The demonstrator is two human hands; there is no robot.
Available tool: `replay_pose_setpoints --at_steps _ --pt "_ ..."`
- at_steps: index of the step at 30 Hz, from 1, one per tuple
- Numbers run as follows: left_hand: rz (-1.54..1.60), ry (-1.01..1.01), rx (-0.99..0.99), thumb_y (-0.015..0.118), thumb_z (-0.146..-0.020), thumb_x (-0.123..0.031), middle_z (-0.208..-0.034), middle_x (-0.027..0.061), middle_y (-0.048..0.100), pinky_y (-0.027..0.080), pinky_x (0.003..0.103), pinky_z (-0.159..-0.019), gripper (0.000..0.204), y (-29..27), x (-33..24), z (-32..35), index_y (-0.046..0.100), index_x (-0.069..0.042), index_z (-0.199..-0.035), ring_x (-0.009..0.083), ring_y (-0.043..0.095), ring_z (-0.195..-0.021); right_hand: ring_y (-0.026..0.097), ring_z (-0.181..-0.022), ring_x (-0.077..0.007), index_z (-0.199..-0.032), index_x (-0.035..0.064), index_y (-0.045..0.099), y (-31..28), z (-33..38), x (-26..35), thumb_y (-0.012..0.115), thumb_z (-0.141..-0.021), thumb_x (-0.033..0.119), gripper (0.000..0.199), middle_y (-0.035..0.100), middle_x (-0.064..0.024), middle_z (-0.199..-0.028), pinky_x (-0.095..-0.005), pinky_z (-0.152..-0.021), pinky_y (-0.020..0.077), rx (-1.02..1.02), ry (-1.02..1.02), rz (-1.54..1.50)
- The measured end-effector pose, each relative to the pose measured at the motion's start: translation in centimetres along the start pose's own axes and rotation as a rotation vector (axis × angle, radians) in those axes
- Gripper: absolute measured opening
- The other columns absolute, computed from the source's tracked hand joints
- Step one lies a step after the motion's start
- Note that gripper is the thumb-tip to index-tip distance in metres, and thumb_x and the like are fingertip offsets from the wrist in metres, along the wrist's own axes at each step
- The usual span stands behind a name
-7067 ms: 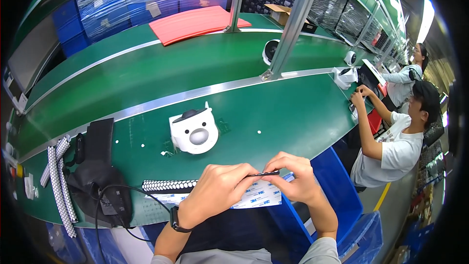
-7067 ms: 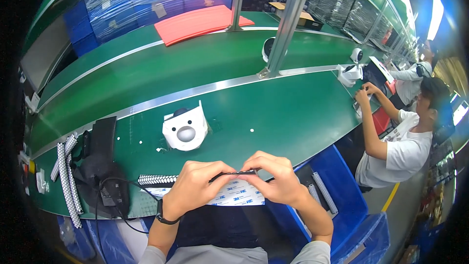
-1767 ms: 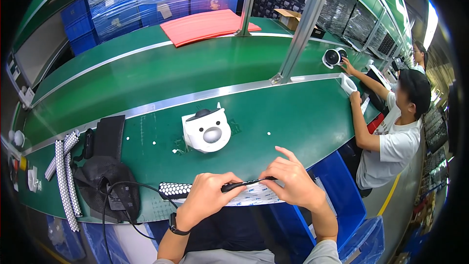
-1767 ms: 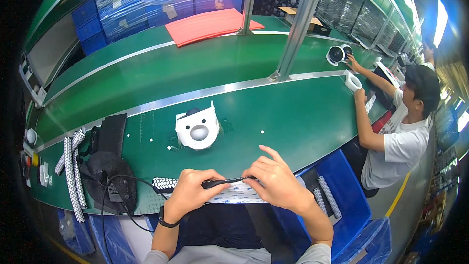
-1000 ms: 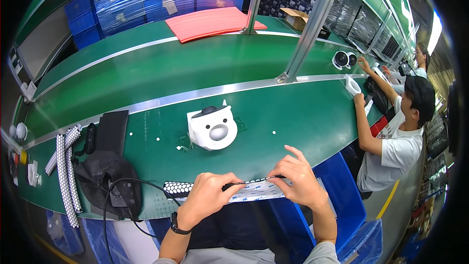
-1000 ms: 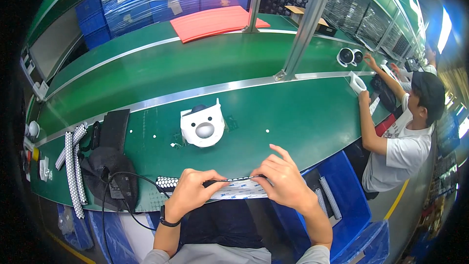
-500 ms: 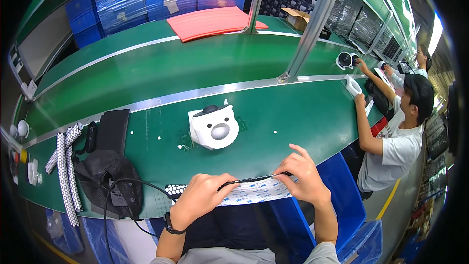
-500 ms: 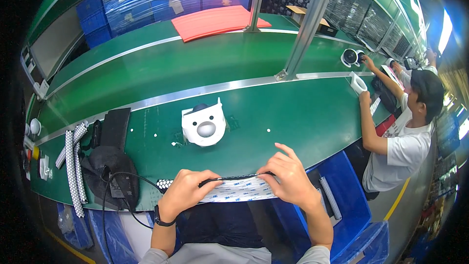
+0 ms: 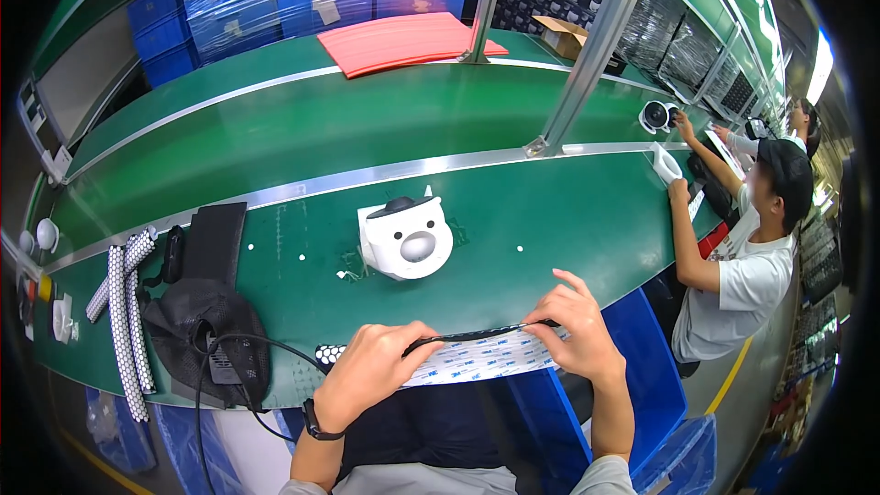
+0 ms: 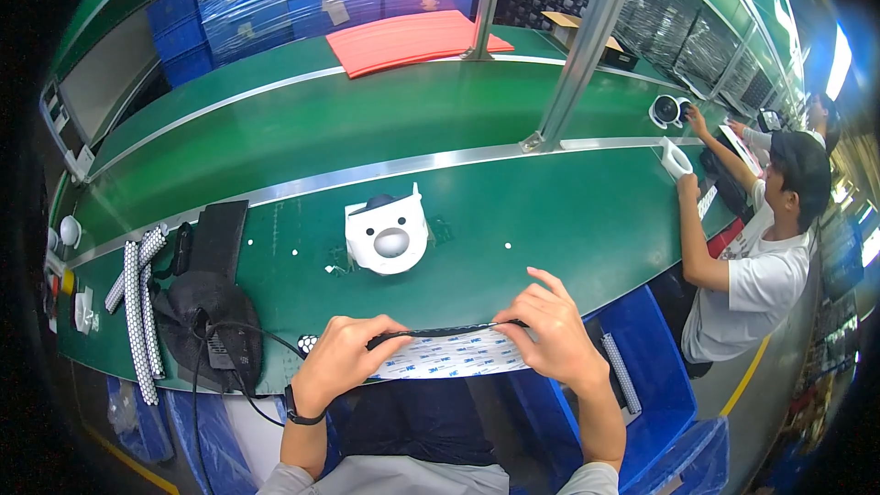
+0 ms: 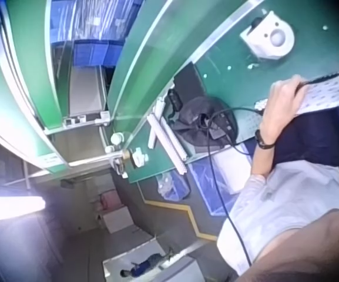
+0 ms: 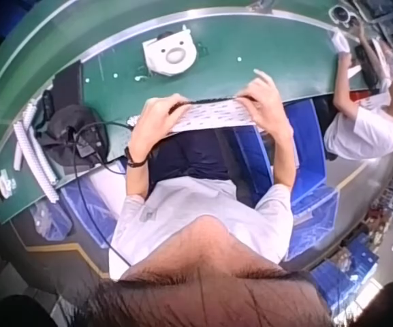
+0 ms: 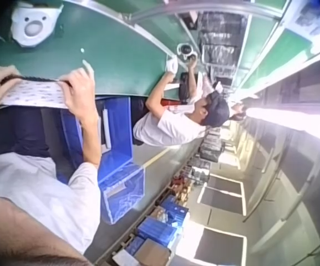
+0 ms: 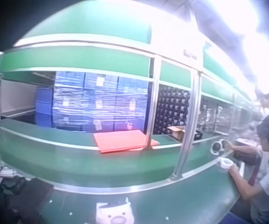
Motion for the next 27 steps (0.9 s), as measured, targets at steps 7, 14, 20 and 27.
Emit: replay_pose_setpoints --at_steps 7,14,20,27 --pt "-0.069 0.082 -0.019 0.075 -0.100 -0.018 -0.089 0.0228 0.077 0.057 0.045 -0.069 0.020 0.1 0.3 0.2 0.077 0.002 -0.102 0.0403 0.074 -0.077 0.069 -0.083 -0.0233 -0.088 0.0067 0.078 -0.4 -0.1 -0.2 0.087 -0.079 0.001 0.014 0.072 -0.0047 -0.081 -0.0554 -0.121 0.0414 -0.010 0.004 0.006" --pt "0.003 -0.001 -0.002 0.075 -0.099 -0.014 -0.090 0.0238 0.077 0.058 0.046 -0.070 0.018 0.0 0.2 0.2 0.072 0.003 -0.106 0.0416 0.074 -0.079 0.069 -0.082 -0.0247 -0.088 0.0052 0.077 -0.5 -0.5 -1.3 0.085 -0.081 0.001 0.012 0.071 -0.0055 -0.080 -0.0549 -0.121 0.0414 0.003 0.011 -0.010" --pt "-0.179 0.014 -0.039 0.078 -0.097 -0.018 -0.085 0.0174 0.078 0.057 0.041 -0.066 0.018 -1.0 0.2 0.3 0.078 0.000 -0.098 0.0352 0.075 -0.073 0.068 -0.082 -0.0248 -0.089 0.0045 0.078 -1.0 -0.7 -0.9 0.085 -0.080 0.000 0.012 0.070 -0.0061 -0.080 -0.0548 -0.121 0.0415 0.000 0.018 -0.011" --pt "-0.217 0.091 -0.033 0.076 -0.099 -0.021 -0.080 0.0166 0.076 0.055 0.042 -0.062 0.021 -0.4 1.0 0.7 0.079 -0.001 -0.093 0.0346 0.072 -0.067 0.068 -0.081 -0.0247 -0.088 0.0048 0.078 -1.3 -0.9 -1.1 0.085 -0.079 -0.001 0.013 0.070 -0.0068 -0.080 -0.0551 -0.121 0.0417 0.003 0.022 -0.004"
Point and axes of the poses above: each hand's wrist, its own z-axis away from the middle knuckle, its own y-axis out of the palm, x = y × z, the point moved 4 cm from there along -z, towards the middle knuckle
